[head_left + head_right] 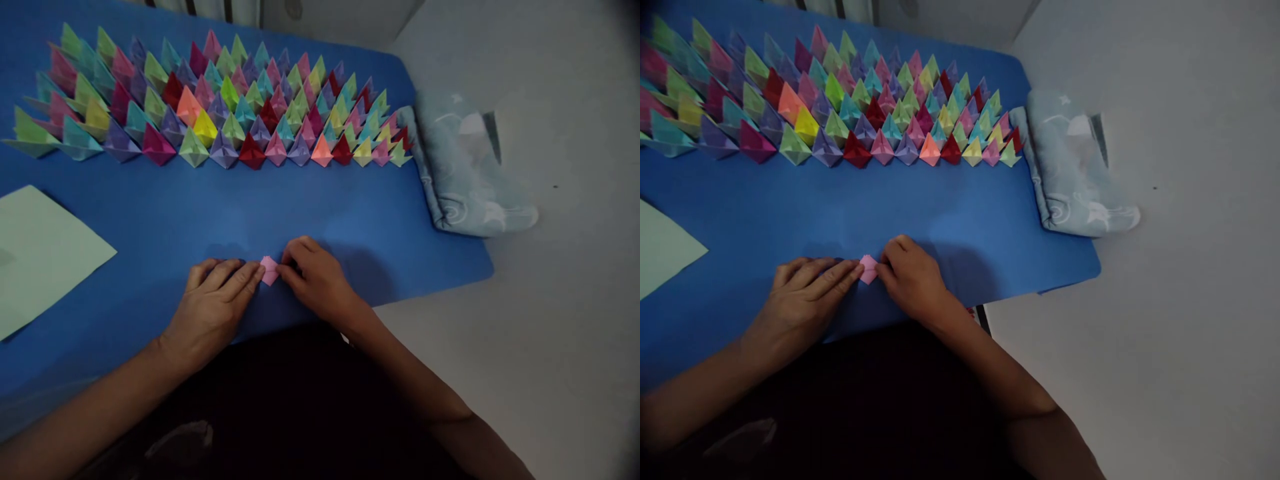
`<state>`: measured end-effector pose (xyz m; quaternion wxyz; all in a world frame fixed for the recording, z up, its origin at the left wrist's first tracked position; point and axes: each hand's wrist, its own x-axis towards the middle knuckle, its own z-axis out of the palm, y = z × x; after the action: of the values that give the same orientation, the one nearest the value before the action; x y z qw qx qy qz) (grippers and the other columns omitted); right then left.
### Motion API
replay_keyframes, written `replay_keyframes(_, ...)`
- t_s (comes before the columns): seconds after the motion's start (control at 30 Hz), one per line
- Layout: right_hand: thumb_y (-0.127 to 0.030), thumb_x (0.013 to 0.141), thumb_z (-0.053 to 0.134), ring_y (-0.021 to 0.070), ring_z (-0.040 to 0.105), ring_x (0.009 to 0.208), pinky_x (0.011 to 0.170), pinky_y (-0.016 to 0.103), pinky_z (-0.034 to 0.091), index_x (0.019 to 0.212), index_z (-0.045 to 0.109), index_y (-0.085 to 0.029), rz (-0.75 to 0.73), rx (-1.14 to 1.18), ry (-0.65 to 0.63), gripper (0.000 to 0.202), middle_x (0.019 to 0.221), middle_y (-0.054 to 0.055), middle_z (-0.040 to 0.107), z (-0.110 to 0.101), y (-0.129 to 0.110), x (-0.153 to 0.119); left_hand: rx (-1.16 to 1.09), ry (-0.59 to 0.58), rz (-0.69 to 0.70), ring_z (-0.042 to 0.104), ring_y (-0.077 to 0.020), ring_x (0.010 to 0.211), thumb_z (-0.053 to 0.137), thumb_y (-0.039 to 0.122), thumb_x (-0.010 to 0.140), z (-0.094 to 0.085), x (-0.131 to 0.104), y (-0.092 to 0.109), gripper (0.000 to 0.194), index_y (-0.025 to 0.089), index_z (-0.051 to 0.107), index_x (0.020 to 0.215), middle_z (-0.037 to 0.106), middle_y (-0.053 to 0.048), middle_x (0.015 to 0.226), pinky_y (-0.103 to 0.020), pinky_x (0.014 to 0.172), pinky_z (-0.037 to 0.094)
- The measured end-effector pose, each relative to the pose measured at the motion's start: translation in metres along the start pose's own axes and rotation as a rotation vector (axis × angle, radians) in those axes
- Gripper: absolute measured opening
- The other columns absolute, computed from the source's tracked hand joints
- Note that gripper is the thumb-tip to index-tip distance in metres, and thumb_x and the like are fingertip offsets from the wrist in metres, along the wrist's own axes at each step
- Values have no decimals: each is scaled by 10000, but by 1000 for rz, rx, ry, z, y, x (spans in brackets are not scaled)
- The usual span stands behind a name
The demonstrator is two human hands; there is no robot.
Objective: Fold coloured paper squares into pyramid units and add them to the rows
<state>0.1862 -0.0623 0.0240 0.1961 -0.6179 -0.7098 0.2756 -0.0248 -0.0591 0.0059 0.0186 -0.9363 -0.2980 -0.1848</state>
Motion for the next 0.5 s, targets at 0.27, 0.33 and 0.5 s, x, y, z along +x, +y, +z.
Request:
replay_keyframes(0.27,-144,896,620,109,489,747,683,250,370,796,547,-181,5,58,-127,129,884,-2,543,-11,1,10,21,-69,-5,630,-282,1095,408,-12,936,-6,-6,1,452,118,529,1351,678,-89,1325,-452,921,397)
replay_keyframes(0.33,-153,907,609,114,490,756,690,256,367,797,542,-181,6,26,-153,131,890,2,541,-12,0,11,27,-70,-5,624,-284,1098,406,-34,926,-8,-7,2,457,100,531,1345,679,-97,1321,-458,928,395)
replay_keyframes(0.5,-179,930,585,127,503,780,707,270,368,816,542,-182,6,-25,-185,121,910,12,549,-12,-3,11,-52,-46,-47,636,-276,1012,434,99,974,-11,8,-3,304,113,629,1207,731,-108,1174,-444,869,412)
